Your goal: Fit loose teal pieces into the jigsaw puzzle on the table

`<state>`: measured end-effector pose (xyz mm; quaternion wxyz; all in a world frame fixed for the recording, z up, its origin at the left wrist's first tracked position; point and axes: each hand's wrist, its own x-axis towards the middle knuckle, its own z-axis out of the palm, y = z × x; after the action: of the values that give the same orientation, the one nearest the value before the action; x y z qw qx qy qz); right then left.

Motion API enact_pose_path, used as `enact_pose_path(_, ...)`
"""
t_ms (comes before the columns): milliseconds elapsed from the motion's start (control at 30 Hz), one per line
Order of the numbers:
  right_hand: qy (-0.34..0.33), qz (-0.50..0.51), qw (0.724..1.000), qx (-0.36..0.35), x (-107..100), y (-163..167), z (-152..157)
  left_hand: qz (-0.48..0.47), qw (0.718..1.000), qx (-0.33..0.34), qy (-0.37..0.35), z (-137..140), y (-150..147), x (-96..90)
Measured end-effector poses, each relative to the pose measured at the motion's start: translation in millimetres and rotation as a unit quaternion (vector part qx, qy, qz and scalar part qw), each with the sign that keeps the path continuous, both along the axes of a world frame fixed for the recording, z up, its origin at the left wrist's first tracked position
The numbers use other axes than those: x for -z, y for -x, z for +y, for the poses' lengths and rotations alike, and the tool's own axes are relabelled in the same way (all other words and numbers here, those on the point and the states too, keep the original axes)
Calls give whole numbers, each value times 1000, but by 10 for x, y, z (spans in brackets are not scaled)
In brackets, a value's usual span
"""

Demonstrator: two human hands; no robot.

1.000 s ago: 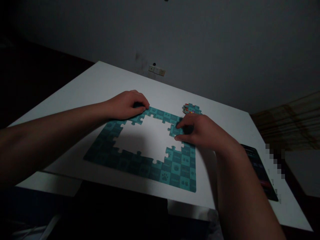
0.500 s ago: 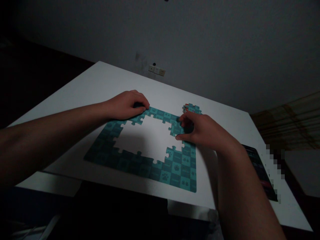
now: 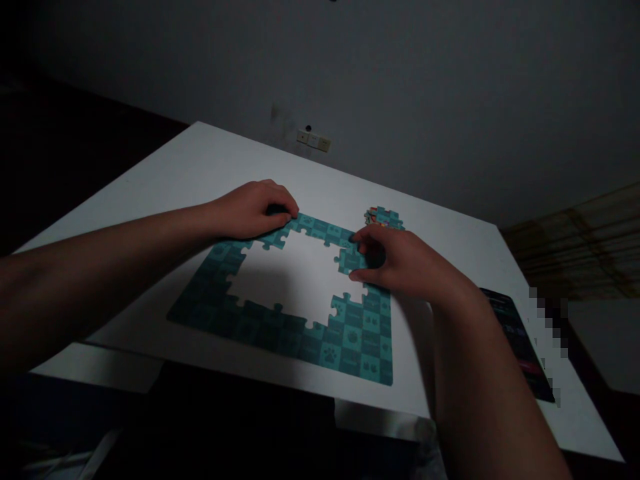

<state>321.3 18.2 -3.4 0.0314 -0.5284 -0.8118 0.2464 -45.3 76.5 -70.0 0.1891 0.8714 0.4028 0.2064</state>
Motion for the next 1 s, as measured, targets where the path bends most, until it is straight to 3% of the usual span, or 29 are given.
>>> enact_pose_path(1000, -15, -29, 999, -17, 2, -6, 16, -2, 1000, 1, -6, 9, -6, 14)
